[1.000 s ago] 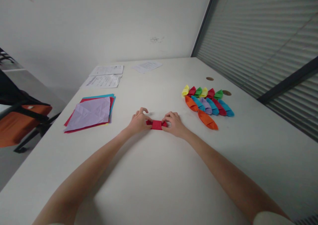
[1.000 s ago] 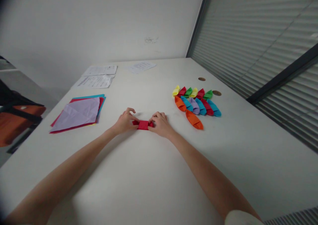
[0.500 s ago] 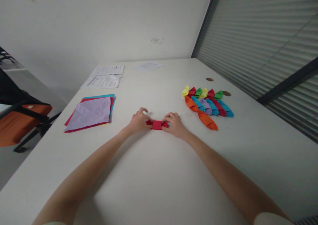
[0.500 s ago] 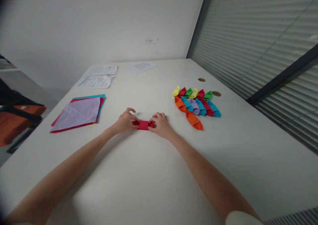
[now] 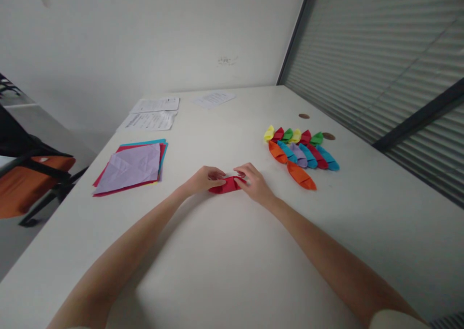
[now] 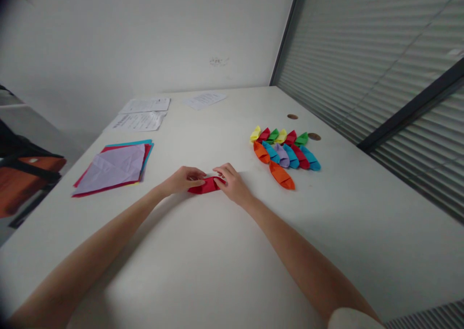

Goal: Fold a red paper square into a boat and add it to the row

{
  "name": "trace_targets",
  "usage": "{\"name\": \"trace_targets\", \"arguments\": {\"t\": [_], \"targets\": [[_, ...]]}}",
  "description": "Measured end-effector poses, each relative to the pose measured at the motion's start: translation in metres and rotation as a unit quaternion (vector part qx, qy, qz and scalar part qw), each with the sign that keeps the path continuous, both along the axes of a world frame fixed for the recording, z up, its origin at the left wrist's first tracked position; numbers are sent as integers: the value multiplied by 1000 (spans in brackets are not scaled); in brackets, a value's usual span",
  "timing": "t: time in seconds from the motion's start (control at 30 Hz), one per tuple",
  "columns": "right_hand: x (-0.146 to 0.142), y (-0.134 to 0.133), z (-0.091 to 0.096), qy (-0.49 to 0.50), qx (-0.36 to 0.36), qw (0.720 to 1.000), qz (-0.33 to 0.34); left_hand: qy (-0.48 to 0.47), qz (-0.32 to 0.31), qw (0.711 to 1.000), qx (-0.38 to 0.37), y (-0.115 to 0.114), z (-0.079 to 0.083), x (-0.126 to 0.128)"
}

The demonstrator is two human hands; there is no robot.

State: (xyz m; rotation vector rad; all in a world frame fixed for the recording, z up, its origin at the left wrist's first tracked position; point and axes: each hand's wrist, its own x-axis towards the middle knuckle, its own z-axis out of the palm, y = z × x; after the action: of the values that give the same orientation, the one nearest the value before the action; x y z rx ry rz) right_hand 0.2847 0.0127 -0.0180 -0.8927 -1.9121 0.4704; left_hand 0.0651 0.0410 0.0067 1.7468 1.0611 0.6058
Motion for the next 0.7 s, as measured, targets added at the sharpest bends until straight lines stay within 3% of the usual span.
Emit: {"name": "trace_targets", "arguments": {"t": [0.17, 0.3, 0.47, 0.6, 0.7], "targets": [[-7, -2, -4, 64, -75, 995, -15, -2, 31, 999, 24, -4, -4, 7], [-3, -2, -2, -35, -46, 998, -38, 59, 43, 995, 69, -10, 0, 11], [1, 1, 0, -145, -59, 986, -51, 86, 2, 995, 54, -18, 10, 13], [-3, 2, 6, -52, -19, 997, -46, 39, -31, 998, 26, -19, 12, 15], [-9, 2, 10, 77, -28, 993, -85, -15, 19, 1000, -5, -17, 10, 16]]}}
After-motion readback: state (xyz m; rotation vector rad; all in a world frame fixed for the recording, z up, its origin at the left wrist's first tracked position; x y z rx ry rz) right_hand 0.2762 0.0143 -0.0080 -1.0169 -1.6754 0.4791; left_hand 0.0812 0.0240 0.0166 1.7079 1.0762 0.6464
